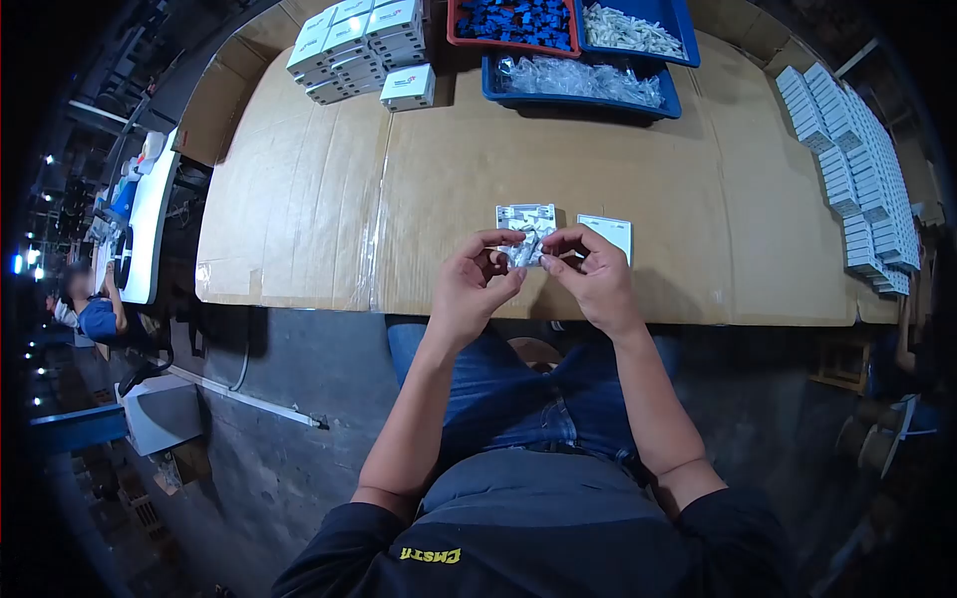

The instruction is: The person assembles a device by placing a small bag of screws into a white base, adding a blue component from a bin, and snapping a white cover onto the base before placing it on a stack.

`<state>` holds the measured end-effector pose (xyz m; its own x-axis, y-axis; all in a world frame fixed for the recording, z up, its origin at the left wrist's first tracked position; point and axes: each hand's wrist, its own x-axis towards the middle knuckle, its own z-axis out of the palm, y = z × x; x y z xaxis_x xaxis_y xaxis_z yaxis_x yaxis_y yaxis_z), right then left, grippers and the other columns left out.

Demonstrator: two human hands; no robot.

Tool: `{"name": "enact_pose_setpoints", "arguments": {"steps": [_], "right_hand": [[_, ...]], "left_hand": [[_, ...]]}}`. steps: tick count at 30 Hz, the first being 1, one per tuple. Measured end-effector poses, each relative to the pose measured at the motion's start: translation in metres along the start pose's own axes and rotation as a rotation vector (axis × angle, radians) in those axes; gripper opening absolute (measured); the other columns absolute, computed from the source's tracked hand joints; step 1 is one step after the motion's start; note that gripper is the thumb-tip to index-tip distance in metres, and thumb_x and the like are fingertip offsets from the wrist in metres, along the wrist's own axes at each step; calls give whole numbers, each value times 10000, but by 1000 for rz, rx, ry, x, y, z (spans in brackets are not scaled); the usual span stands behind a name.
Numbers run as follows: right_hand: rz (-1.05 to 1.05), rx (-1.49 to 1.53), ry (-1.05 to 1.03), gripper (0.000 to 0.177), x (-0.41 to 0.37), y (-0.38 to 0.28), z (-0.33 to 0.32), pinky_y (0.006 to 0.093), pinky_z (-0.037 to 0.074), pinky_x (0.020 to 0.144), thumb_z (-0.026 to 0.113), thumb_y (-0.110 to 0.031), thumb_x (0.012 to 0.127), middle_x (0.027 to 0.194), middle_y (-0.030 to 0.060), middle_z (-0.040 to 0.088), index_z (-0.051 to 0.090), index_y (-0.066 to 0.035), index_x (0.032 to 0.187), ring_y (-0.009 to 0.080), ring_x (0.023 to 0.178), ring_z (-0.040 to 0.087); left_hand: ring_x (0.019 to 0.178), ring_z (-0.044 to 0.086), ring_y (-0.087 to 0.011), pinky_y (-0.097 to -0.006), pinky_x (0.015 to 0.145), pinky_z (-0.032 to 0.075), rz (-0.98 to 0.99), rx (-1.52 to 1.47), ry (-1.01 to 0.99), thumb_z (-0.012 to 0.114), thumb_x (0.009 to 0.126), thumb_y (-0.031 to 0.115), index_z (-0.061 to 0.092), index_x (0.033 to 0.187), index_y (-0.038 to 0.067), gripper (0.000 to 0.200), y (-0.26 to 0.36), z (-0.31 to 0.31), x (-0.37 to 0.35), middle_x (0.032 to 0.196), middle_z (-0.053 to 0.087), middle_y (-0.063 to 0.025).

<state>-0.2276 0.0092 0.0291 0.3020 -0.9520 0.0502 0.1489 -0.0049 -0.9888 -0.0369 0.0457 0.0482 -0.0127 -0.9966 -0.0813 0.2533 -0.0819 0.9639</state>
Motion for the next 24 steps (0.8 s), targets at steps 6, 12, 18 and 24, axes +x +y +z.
{"name": "enact_pose_setpoints", "arguments": {"steps": [6, 12, 18, 24], "right_hand": [[19, -113, -1, 190, 1, 4, -5, 255, 545, 829, 720, -11, 963, 992, 14, 679, 696, -30, 1151, 88, 928, 637], [-48, -405, 45, 112, 13, 3, -10, 284, 537, 797, 715, -35, 962, 961, 55, 674, 725, -12, 1071, 131, 901, 651], [-182, -443, 95, 88, 38, 15, -16, 289, 537, 791, 690, -26, 972, 1058, 71, 668, 733, -7, 1047, 168, 895, 664], [-178, -428, 71, 92, 39, 19, -15, 296, 536, 792, 693, -41, 977, 1064, 83, 706, 725, -1, 1053, 174, 899, 665]], "left_hand": [[921, 637, -101, -261, 847, 524, 128, 434, 18, 714, 933, -33, 688, 1253, 23, 326, -11, -10, 6, 1096, 704, -46], [892, 653, -179, -313, 824, 531, 248, 731, 18, 755, 892, -8, 736, 1177, 43, 290, -13, -10, 19, 1035, 704, -77], [919, 678, -256, -364, 835, 529, 418, 771, -28, 810, 853, 91, 735, 1176, 66, 333, -13, -8, 45, 1031, 704, -92], [910, 685, -246, -363, 800, 534, 369, 872, -22, 823, 849, 128, 755, 1145, 76, 308, -16, -5, 48, 1004, 744, -82]]}}
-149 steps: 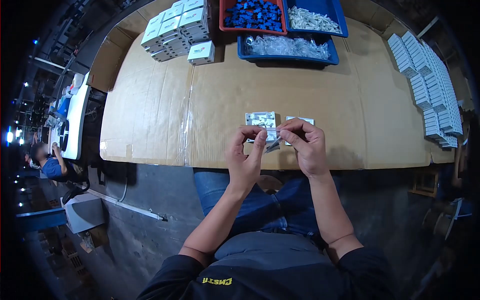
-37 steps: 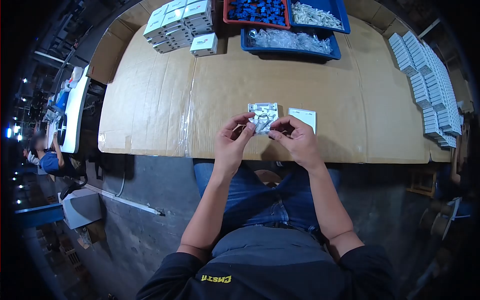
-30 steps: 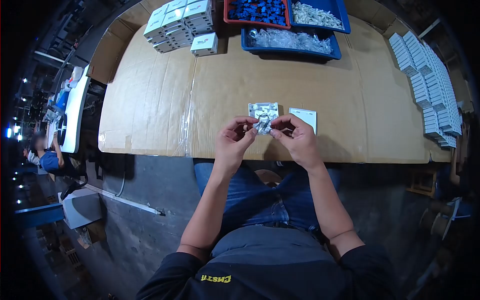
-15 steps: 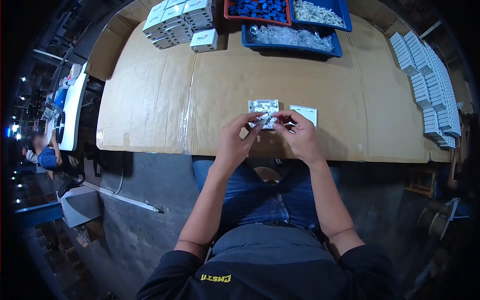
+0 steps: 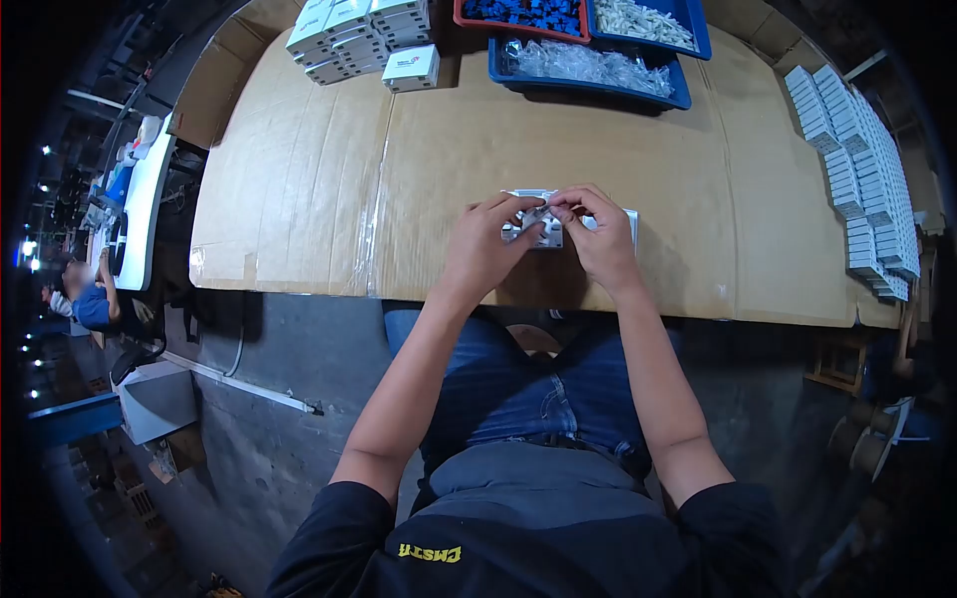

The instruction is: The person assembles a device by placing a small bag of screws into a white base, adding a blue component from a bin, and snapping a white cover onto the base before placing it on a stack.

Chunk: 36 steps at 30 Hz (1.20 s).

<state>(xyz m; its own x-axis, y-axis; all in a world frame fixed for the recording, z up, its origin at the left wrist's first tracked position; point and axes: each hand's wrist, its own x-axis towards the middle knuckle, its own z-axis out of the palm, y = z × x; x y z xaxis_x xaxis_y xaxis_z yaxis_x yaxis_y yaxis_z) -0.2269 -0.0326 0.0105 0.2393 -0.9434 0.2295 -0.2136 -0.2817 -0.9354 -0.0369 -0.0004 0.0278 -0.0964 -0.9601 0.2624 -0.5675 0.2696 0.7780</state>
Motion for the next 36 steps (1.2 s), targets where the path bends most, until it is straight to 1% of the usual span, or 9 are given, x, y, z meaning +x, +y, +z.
{"name": "enact_pose_setpoints", "arguments": {"steps": [5, 11, 17, 20, 22, 25, 28, 34, 36], "right_hand": [[21, -90, -56, 117, -3, 5, -1, 337, 530, 791, 724, -90, 957, 983, 84, 722, 728, -27, 1056, 206, 885, 668], [-134, -419, -53, 103, -3, 7, 2, 397, 486, 848, 758, -156, 901, 924, 25, 746, 727, -100, 981, 253, 889, 656], [-171, -529, 9, 101, -2, 8, 10, 405, 486, 854, 765, -152, 862, 892, 16, 745, 718, -118, 945, 247, 895, 659], [-127, -562, 9, 94, -2, 5, 13, 406, 492, 836, 762, -137, 850, 889, 17, 743, 720, -111, 931, 245, 894, 661], [-112, -577, -6, 78, -1, 7, 15, 409, 496, 824, 757, -127, 846, 886, 19, 742, 725, -100, 912, 249, 892, 661], [77, -430, -75, 121, 0, 0, 9, 380, 526, 796, 776, -133, 867, 900, 74, 723, 742, -42, 938, 271, 869, 684], [-42, -378, -84, 125, 0, 9, 2, 374, 534, 782, 763, -132, 883, 916, 83, 727, 747, -17, 930, 270, 890, 691], [-252, -559, -169, 136, 0, 4, -10, 377, 528, 786, 742, -134, 888, 944, 86, 732, 750, -8, 938, 279, 882, 688], [-197, -579, -226, 132, 2, 2, -11, 379, 528, 786, 736, -132, 883, 956, 86, 724, 749, -14, 942, 279, 895, 684]], "left_hand": [[899, 663, -225, -381, 903, 480, -75, 129, 11, 808, 865, 189, 772, 1120, 106, 271, -28, 5, -7, 937, 754, -55], [1025, 637, -235, -403, 1012, 404, 121, 312, 62, 740, 913, 154, 779, 1090, 138, 183, -42, 8, -13, 976, 748, -19], [990, 660, -238, -407, 983, 417, 5, 269, 92, 732, 910, 148, 775, 1063, 134, 160, -31, 10, -13, 940, 723, -18], [923, 669, -232, -401, 953, 427, -159, 282, -4, 753, 899, 182, 777, 1041, 125, 154, -24, 4, -8, 974, 725, -14], [885, 671, -227, -392, 921, 439, -72, 313, 34, 768, 890, 205, 778, 1019, 117, 156, -33, 5, -8, 980, 726, -13], [895, 666, -223, -387, 896, 455, 6, 277, 25, 786, 879, 229, 783, 1005, 109, 174, -44, 6, -12, 1023, 724, -14], [965, 651, -232, -389, 913, 470, 94, 267, -30, 799, 862, 224, 785, 1042, 109, 214, -43, 0, -18, 1098, 710, -24], [1103, 612, -272, -408, 998, 482, 190, 291, -53, 818, 778, 148, 754, 1144, 99, 375, -44, -5, -30, 1198, 683, -49], [1117, 608, -278, -410, 1004, 485, 189, 280, -46, 820, 757, 130, 745, 1155, 92, 407, -45, -3, -30, 1205, 683, -51]]}}
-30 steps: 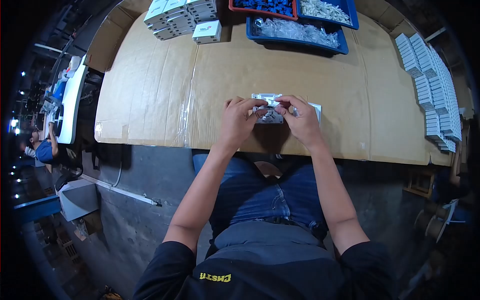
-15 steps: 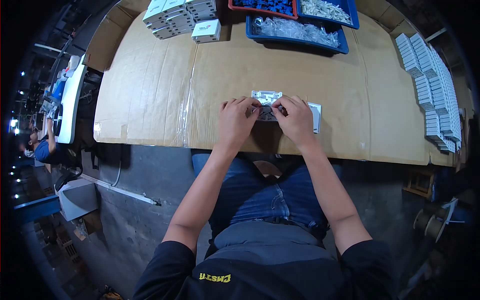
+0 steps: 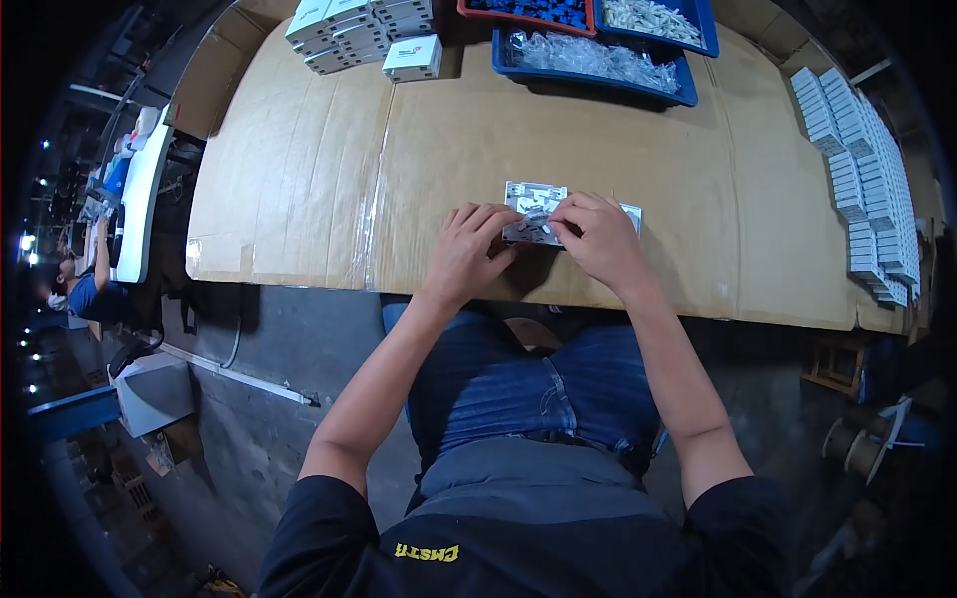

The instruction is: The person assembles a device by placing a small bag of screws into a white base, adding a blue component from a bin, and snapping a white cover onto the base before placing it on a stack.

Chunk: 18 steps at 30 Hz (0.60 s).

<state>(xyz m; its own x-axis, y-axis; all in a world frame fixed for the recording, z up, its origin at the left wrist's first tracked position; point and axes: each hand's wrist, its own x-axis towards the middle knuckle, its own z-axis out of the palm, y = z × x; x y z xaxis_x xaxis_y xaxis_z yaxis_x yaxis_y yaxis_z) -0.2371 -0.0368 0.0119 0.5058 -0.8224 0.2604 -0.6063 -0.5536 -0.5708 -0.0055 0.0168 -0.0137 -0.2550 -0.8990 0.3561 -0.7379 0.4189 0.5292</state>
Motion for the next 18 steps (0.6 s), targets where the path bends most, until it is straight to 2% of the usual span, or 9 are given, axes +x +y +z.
{"name": "enact_pose_setpoints", "arguments": {"steps": [4, 8, 10, 13, 16, 18], "right_hand": [[195, 81, -108, 126, 4, -8, -5, 376, 525, 784, 728, -120, 868, 968, 91, 705, 749, -26, 950, 270, 895, 681], [45, -3, -46, 134, 3, -2, -1, 373, 528, 765, 722, -105, 872, 955, 104, 695, 737, -13, 969, 256, 841, 689], [39, -13, -28, 139, 3, -7, -3, 376, 528, 761, 717, -97, 884, 939, 116, 689, 730, 0, 982, 258, 819, 691], [152, 146, -147, 136, 5, -4, -4, 378, 528, 768, 692, -73, 907, 947, 128, 694, 714, 15, 1008, 277, 832, 687], [215, 323, -118, 138, 6, -4, -12, 381, 524, 787, 662, -48, 922, 955, 137, 700, 701, 24, 1032, 296, 842, 681], [210, 307, -117, 145, 4, -4, -16, 381, 523, 792, 649, -40, 925, 957, 142, 704, 699, 23, 1046, 295, 847, 678]], "left_hand": [[1124, 606, -279, -406, 998, 492, -22, -9, 4, 815, 744, 113, 740, 1147, 83, 411, 3, 0, -1, 1213, 681, -47], [1129, 609, -256, -418, 995, 465, -17, -2, 20, 831, 729, 183, 736, 1118, 112, 406, 1, 3, -2, 1192, 684, -22], [1119, 613, -266, -400, 988, 488, 2, 6, 1, 816, 731, 130, 736, 1115, 90, 394, 0, 1, -1, 1203, 683, -33], [1104, 622, -270, -390, 984, 500, 30, 5, -13, 809, 732, 104, 736, 1117, 80, 393, -4, 2, -2, 1206, 682, -38], [1092, 632, -270, -387, 982, 500, 14, -20, -16, 809, 733, 107, 734, 1122, 80, 398, -4, 1, 0, 1204, 684, -42], [1089, 634, -271, -388, 978, 501, -1, -31, -17, 812, 732, 114, 733, 1126, 79, 404, -2, 2, 1, 1202, 683, -46]]}}
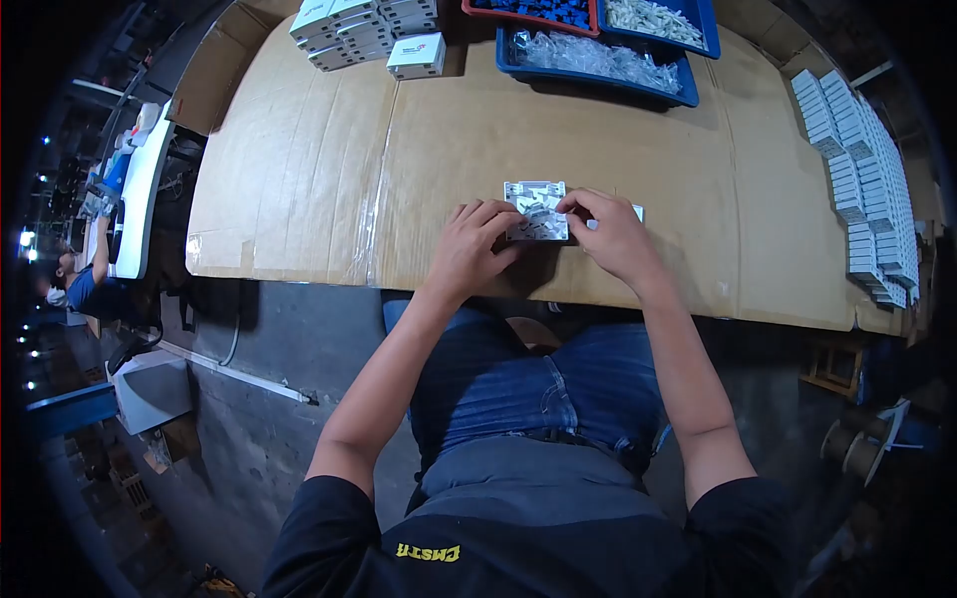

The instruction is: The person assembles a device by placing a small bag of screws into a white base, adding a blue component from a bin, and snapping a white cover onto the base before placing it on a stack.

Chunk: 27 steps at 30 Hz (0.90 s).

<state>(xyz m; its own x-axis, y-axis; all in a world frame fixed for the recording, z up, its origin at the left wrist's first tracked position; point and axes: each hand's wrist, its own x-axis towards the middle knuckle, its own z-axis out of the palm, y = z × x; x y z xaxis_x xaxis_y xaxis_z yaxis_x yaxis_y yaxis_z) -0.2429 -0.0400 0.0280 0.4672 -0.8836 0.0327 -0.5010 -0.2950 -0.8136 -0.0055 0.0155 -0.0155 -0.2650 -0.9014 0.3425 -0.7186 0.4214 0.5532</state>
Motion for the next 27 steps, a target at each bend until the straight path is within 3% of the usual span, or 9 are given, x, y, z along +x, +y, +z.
{"name": "enact_pose_setpoints", "arguments": {"steps": [7, 13, 16, 22, 27], "right_hand": [[-93, -77, 16, 164, -2, 6, -2, 387, 524, 804, 633, -27, 921, 1013, 131, 697, 705, 19, 1060, 303, 912, 677], [-170, -368, 33, 114, 0, 5, 11, 427, 545, 782, 619, -61, 893, 1039, 114, 664, 704, -2, 942, 297, 958, 680], [-247, -606, -50, 107, 9, -8, 1, 435, 562, 758, 644, -113, 866, 1000, 103, 656, 706, -27, 874, 283, 939, 681], [-400, -796, -313, 130, 35, -11, -11, 443, 567, 723, 699, -148, 818, 935, 98, 684, 744, -43, 881, 301, 863, 700], [-361, -869, -479, 119, 49, -18, -15, 459, 563, 723, 715, -143, 807, 873, 115, 703, 747, -37, 849, 325, 824, 714]], "left_hand": [[1115, 615, -279, -409, 989, 478, -5, 4, -39, 824, 722, 141, 734, 1132, 85, 424, 5, 2, 5, 1165, 673, -55], [1092, 605, -284, -412, 984, 467, -7, -1, -16, 812, 719, 118, 732, 1125, 98, 413, 3, 8, 5, 1146, 672, -50], [1077, 602, -288, -411, 979, 468, -12, -4, -13, 819, 719, 128, 730, 1121, 97, 412, 4, 8, 5, 1137, 673, -53], [1090, 604, -285, -409, 984, 470, -30, 17, -22, 844, 735, 197, 727, 1116, 82, 414, 5, 9, 4, 1144, 680, -56], [1070, 604, -271, -411, 963, 457, 24, 45, 15, 830, 762, 217, 719, 1120, 76, 401, 2, 11, 2, 1136, 674, -46]]}}
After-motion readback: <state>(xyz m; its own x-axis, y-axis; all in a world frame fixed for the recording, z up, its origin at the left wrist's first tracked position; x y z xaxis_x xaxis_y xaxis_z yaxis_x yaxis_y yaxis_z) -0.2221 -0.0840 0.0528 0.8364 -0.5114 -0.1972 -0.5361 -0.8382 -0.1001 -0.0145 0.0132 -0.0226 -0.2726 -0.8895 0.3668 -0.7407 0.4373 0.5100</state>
